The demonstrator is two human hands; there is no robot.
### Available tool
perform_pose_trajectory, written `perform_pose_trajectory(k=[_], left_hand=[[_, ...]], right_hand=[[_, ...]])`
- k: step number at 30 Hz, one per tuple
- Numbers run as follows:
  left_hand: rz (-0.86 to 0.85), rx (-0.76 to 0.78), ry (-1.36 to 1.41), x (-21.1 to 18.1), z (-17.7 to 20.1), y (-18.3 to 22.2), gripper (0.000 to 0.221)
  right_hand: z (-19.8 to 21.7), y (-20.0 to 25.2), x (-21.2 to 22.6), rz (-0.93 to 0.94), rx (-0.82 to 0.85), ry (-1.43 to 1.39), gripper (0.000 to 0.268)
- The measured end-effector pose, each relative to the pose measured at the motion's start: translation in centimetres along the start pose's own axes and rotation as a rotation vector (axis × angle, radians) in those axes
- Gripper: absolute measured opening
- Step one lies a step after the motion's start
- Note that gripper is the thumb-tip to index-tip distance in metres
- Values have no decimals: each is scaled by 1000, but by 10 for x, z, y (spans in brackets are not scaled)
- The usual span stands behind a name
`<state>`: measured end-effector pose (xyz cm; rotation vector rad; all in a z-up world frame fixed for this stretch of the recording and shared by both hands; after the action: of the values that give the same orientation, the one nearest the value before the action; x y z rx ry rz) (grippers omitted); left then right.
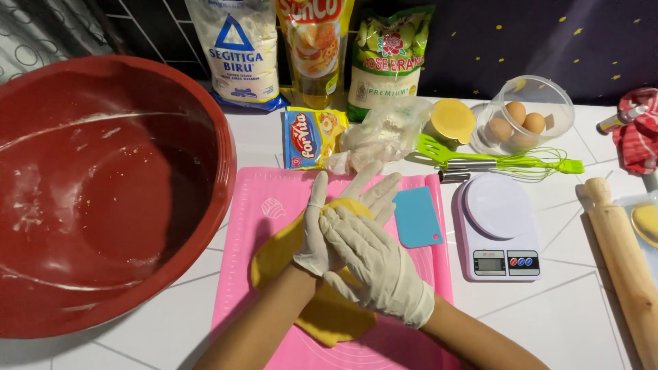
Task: Tearing off pieces of dough, weighing them on a digital scale for consistency, and shaping them into small rounds by hand.
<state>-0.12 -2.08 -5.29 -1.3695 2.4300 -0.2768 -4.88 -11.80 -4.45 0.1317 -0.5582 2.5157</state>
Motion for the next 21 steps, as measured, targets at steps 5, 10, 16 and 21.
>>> perform_pose_trajectory(k=[5, 10, 16, 21], left_hand=[[-9, 62, 162, -9, 10, -3, 89], [-32, 71, -107, -34, -26, -7, 89], [-55, 74, -37, -34, -23, -8, 90], [-87, 116, 87, -35, -39, -8, 94]], right_hand=[[4, 14, -6, 4, 60, -127, 60], [-17, 22, 1, 8, 55, 42, 62], [6, 19, -10, 72, -1, -155, 59], [3, 22, -18, 16, -2, 91, 62]])
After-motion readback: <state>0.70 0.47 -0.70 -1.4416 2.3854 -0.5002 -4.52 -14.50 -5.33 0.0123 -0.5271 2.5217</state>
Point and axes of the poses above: each hand's wrist, its own y-axis away from the middle knuckle, its own z-axis out of the back of the hand, x = y × z, the point moved 2 cm from there along -y, towards the middle knuckle, and after that the axes turned 15 degrees about x, right-handed, at the moved point
